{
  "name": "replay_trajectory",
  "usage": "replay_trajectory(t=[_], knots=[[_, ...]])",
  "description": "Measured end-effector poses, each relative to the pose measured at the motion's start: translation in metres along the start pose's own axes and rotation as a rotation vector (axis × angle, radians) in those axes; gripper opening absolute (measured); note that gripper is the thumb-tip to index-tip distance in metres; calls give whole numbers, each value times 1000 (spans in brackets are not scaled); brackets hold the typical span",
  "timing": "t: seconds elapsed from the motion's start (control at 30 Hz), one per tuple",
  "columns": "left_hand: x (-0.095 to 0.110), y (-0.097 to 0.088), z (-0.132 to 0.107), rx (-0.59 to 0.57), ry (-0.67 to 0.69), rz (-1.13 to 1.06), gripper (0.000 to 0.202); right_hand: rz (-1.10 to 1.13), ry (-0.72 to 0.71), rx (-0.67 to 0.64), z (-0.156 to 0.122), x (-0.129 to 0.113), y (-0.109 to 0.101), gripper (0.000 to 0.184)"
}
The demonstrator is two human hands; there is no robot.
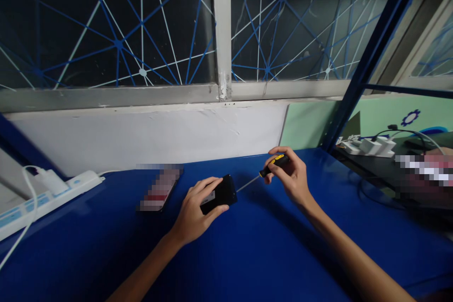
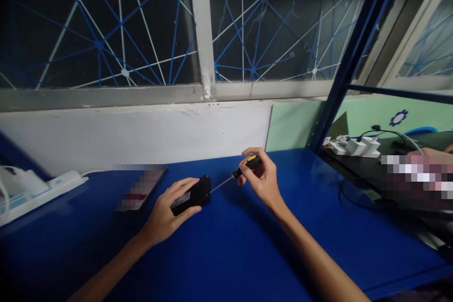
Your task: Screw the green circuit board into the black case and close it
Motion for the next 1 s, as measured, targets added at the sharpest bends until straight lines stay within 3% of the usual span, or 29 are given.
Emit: replay_trajectory(t=[0.27, 0.53, 0.8, 1.0], knots=[[0, -1, -1, -3, -9, -1, 51, -155, 41, 54, -1, 2, -2, 28], [2, -2, 0, 7, -7, 4, 50, 45, 49, -39, 1, 1, 1, 27], [1, -2, -1, 9, 3, 5, 51, -142, 67, 26, 1, 4, -1, 30], [3, -3, 0, 13, 17, 3, 50, 39, 73, -56, 1, 5, 1, 31]])
Point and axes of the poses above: each hand's wrist, its own z-axis towards the middle knuckle, its own y-axis out of the palm, x = y × z, the point moved 4 cm from there along z, towards the middle knuckle, and after that the axes turned 7 degrees about -y, right-handed, at the moved point
